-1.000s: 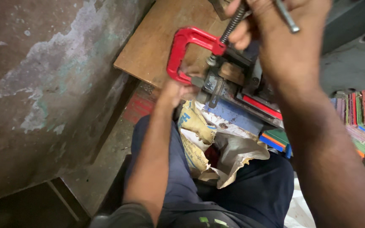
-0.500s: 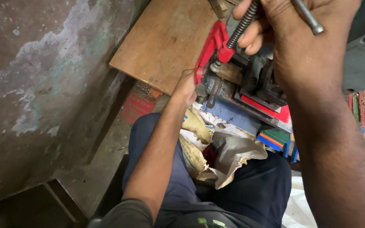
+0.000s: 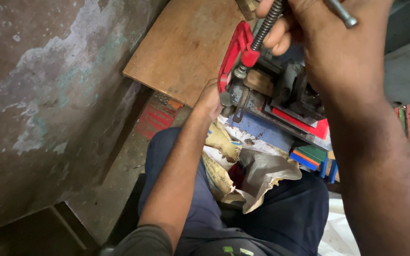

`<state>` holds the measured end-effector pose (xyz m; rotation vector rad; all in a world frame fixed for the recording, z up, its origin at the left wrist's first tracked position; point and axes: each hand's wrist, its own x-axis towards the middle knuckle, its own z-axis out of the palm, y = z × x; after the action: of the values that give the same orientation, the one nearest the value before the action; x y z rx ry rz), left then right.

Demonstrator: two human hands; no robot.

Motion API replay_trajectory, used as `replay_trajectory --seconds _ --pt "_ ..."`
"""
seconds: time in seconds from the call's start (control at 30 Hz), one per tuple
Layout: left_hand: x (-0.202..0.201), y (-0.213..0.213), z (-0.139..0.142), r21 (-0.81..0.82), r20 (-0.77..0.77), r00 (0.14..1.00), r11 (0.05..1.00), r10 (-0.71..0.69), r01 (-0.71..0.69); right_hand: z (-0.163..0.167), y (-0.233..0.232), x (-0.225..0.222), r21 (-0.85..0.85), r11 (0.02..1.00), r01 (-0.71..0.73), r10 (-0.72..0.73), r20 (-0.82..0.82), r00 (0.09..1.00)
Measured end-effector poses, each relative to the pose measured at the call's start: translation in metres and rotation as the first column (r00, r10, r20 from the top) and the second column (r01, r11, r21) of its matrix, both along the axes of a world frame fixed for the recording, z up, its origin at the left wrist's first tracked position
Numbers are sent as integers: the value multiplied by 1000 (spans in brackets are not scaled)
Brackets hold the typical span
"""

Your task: The person positions a small wooden block on the bed of a heavy machine and secures it with a red G-clamp, tightening the clamp screw by hand. They then adjust the block and machine parts, operate the machine, and later loosen and reposition the clamp while handling a red L-shaped piece.

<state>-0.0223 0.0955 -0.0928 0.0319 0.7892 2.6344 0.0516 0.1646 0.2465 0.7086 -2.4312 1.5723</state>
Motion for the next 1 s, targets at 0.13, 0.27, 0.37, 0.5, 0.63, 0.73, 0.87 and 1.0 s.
replay_trajectory --seconds 0.13,0.27,0.37,0.5,0.63,0.73,0.87,1.0 --pt "-5 5 -5 111 -23 1000 994 11 -8 0 -1 -5 14 1000 16 -17 34 999" --pt "-9 0 -7 69 -18 998 996 54 -53 -4 -2 -16 32 999 -11 10 36 999" --pt "-10 -20 1 17 -39 997 997 71 -70 -8 -3 -25 38 999 -35 34 31 999" --pt "-6 -59 17 101 -231 960 986 156 -136 -14 -1 -33 152 987 44 -53 56 997" --pt "-5 -62 26 48 -333 913 971 238 -235 -27 1 -45 86 996 -33 25 91 996" --pt "-12 -57 20 -91 -300 863 888 407 -451 -38 6 -56 5 993 -117 116 92 989" --pt "-23 -55 8 -57 -314 783 813 537 -580 -51 13 -66 -74 997 -32 44 165 985" --pt "-23 -51 2 -112 -309 766 779 563 -617 -58 19 -64 -106 992 -75 93 174 980"
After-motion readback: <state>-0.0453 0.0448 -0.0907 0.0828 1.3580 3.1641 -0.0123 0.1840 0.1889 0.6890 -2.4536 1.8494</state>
